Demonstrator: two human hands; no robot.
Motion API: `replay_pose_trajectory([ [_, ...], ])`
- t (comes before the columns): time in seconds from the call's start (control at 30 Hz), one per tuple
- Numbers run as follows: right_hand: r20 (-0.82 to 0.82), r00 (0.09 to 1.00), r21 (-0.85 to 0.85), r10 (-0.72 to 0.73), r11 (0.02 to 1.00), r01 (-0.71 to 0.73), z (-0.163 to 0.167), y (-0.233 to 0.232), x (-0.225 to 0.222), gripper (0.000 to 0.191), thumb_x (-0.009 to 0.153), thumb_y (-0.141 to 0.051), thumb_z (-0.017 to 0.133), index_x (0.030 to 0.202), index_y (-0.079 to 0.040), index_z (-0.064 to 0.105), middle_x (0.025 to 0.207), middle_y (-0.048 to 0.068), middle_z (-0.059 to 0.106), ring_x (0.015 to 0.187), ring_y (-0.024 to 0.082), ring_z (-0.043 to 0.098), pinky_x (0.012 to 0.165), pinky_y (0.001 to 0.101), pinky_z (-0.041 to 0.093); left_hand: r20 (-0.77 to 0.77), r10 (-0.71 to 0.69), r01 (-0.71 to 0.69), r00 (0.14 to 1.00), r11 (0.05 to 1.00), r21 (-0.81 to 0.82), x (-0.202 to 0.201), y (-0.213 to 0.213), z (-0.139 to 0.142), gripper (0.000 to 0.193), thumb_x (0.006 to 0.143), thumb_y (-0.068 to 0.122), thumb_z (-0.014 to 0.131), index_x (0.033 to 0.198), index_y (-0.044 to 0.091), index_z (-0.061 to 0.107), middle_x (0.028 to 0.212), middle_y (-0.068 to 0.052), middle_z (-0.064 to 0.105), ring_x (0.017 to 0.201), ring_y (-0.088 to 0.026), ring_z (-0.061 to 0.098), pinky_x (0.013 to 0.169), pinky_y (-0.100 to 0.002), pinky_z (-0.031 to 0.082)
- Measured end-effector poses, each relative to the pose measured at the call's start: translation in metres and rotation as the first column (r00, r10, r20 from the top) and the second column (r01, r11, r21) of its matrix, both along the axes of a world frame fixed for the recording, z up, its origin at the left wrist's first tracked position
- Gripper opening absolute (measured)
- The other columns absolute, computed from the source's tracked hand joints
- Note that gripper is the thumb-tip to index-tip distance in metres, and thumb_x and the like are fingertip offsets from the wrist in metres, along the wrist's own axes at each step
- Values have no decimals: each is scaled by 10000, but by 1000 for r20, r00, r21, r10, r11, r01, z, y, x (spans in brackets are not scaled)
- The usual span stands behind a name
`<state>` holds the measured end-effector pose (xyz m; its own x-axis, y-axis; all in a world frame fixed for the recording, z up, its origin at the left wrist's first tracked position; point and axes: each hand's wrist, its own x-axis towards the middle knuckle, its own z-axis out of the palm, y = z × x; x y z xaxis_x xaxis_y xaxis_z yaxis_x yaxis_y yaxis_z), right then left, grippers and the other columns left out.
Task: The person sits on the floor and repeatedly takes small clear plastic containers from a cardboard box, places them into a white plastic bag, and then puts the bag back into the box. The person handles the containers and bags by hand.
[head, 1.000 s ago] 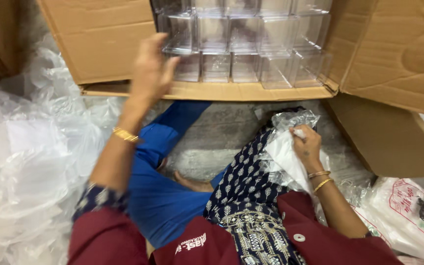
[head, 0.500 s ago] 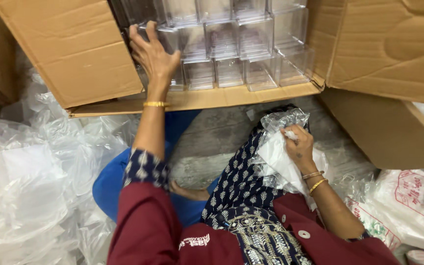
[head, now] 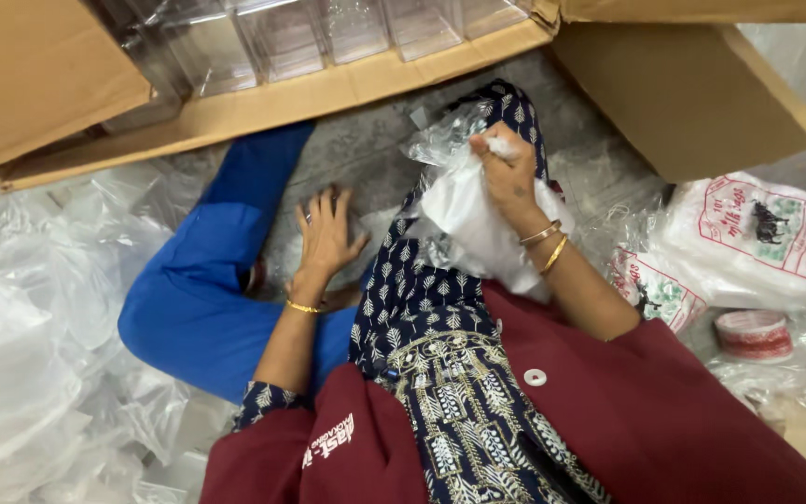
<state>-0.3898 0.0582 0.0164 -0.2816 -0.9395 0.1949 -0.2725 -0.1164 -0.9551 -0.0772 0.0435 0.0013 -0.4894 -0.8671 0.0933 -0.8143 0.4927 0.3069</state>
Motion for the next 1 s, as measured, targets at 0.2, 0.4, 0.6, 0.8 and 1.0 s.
replay_pose_trajectory([
  [0.2, -145, 979, -204, 143, 964, -171, 50, 11, 44, 191, 1005, -113, 673, 856, 0, 637, 758, 46, 565, 672, 122, 524, 604, 270, 391, -765, 60, 28, 642, 995, 101, -74, 15, 66, 392, 912, 227, 779, 1198, 30, 597, 1177, -148, 596, 1108, -294, 586, 973, -386, 485],
  [0.4, -153, 966, -124, 208, 966, -228, 53, 9, 58, 285, 1045, -155, 652, 817, 0, 578, 719, 43, 510, 628, 141, 467, 587, 283, 361, -915, -66, 106, 398, 994, -25, -94, 32, 84, 153, 969, 98, 746, 973, 51, 600, 1055, -92, 609, 1004, -206, 567, 920, -348, 475],
  [0.6, 361, 872, -89, 331, 943, -321, 24, 3, 67, 420, 1124, -367, 601, 954, 18, 614, 996, -18, 552, 890, 107, 482, 807, 258, 422, -834, 552, 510, -3, 718, 473, -74, 51, 49, 173, 1021, 195, 646, 915, 70, 592, 706, 15, 581, 549, -38, 481, 513, -186, 402],
  [0.8, 723, 657, 405, 212, 641, -652, -14, 19, 48, 362, 987, -406, 720, 797, -134, 576, 734, -80, 504, 660, 57, 437, 579, 236, 374, -629, 752, 360, -196, 652, 667, -1, 48, 15, 68, 936, 82, 636, 950, 23, 607, 760, 12, 613, 650, -78, 589, 621, -244, 527],
  [1.0, 509, 633, 317, 582, 557, -767, -43, -1, 34, 162, 789, -147, 740, 762, -93, 589, 679, -37, 593, 598, 92, 519, 543, 254, 418, -609, 793, 244, 14, 588, 771, 41, 65, -21, 297, 752, -26, 697, 1003, 70, 572, 653, -7, 617, 498, -104, 516, 457, -247, 409],
])
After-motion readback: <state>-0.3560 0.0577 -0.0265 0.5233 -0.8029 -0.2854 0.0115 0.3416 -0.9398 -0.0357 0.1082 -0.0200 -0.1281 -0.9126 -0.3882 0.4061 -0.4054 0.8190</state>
